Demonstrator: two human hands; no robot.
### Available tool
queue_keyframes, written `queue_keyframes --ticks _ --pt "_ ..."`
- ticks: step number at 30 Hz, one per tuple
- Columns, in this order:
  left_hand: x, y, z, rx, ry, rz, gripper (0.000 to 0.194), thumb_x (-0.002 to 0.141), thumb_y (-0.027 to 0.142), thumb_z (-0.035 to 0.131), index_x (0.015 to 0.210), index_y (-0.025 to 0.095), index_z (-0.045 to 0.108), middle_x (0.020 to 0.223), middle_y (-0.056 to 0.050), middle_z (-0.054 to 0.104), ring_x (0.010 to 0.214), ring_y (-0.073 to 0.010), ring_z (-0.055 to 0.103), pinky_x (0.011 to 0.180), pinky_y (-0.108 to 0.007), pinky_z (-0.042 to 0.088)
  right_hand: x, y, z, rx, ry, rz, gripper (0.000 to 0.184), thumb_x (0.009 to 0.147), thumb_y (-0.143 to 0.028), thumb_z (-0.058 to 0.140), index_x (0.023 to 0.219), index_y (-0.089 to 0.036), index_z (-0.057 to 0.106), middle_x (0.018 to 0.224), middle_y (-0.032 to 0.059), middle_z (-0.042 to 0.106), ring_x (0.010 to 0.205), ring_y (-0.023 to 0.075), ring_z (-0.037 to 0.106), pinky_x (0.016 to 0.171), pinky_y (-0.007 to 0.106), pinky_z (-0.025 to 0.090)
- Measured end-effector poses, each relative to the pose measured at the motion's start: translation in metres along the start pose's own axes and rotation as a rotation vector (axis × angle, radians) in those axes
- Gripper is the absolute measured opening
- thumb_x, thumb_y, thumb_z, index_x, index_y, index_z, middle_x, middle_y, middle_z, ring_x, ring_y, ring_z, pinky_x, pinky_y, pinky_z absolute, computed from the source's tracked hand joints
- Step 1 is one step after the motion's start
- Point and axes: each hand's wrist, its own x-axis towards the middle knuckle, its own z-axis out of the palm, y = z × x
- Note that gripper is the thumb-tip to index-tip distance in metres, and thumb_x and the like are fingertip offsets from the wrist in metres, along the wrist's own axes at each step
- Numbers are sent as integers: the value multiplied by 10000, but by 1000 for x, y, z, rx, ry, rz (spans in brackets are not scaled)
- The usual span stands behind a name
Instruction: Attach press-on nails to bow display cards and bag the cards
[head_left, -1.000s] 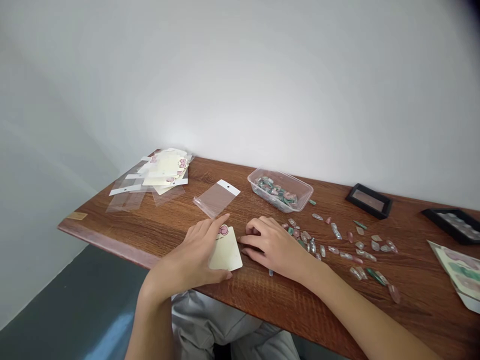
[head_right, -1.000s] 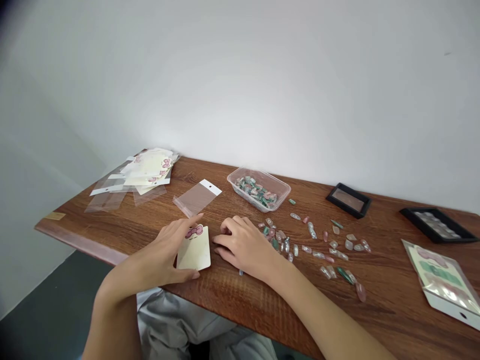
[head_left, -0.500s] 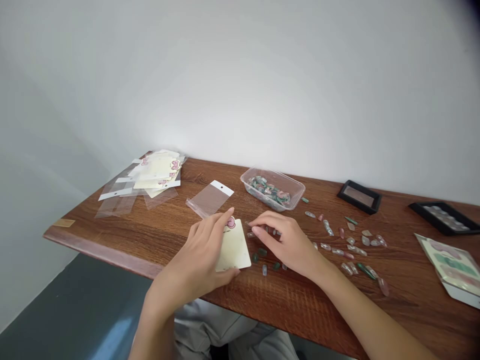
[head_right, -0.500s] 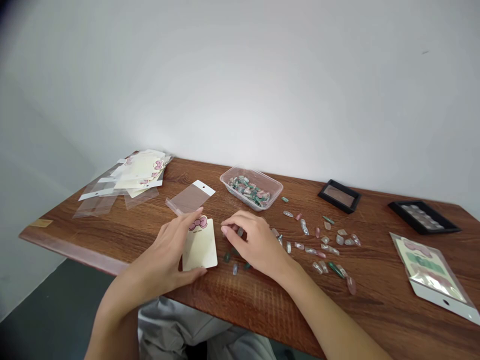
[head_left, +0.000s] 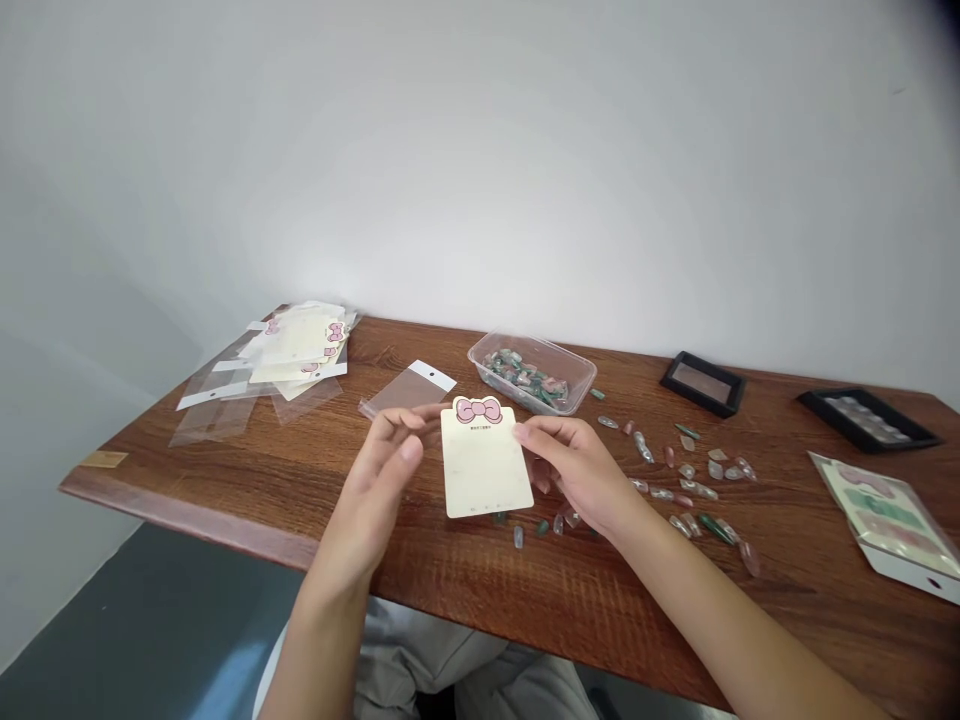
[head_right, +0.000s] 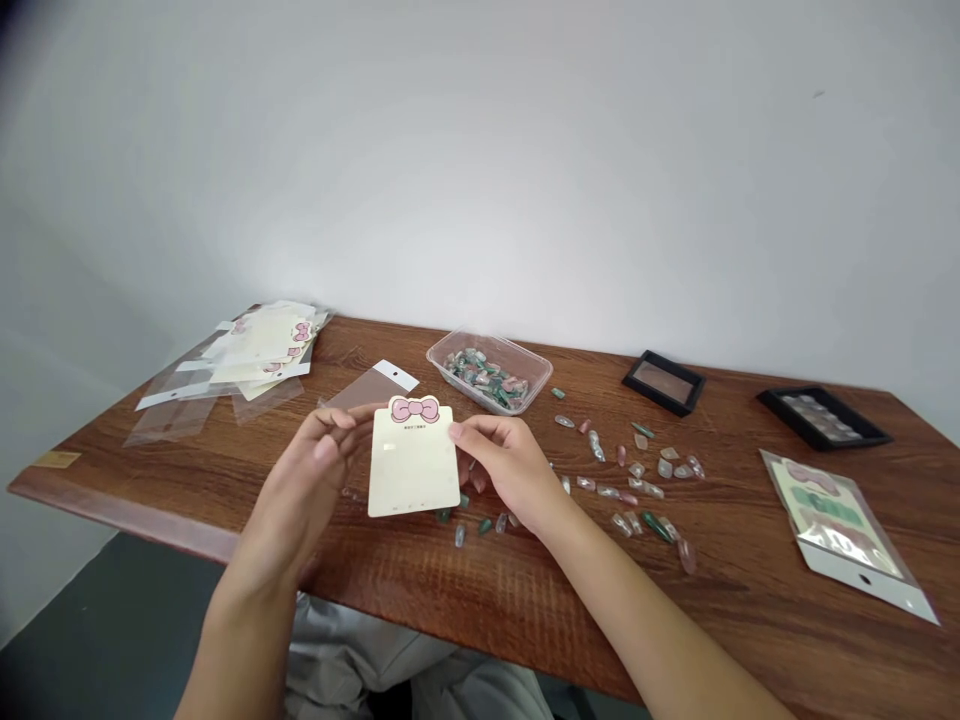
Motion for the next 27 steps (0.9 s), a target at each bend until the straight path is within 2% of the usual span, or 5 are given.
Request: queue_keyframes --ticks 3,8,18,22,27 --pt "4 -7 10 -283 3 -153 174 978 372 553 891 221 537 1244 -65 692 1292 -297 569 1102 -450 401 -1 1 3 100 -16 36 401 792 -558 737 687 -178 661 551 -21 604 444 85 468 415 216 327" --pt "1 -24 24 -369 -85 -306 447 893 526 616 1181 189 672 1278 -128 703 1303 -380 565 1077 -511 438 -4 0 6 204 -41 72 404 772 -536 769 646 -177 634 552 -31 575 454 79 460 434 221 359" --pt "-9 -27 30 -393 -64 -242 751 763 758 629 1285 219 656 1401 -136 636 1325 -431 539 1070 -573 459 -8 -6 0 149 -203 46 421 841 -561 715 737 -153 724 625 32 679 525 120 601 462 221 420" --pt "-2 -12 24 -457 40 -145 584 886 710 512 1206 261 706 1310 -77 702 1163 -339 674 1032 -507 514 -11 -18 -18 -240 -61 -88 353 925 -517 629 897 -184 746 831 56 749 713 165 678 591 256 488" --pt "7 -4 18 -489 161 -161 522 920 639 529 1187 225 699 1216 -112 738 971 -279 740 857 -415 601 -16 -20 -48 -759 196 -185 292 952 -467 587 876 -223 728 773 11 735 666 179 653 627 305 467"
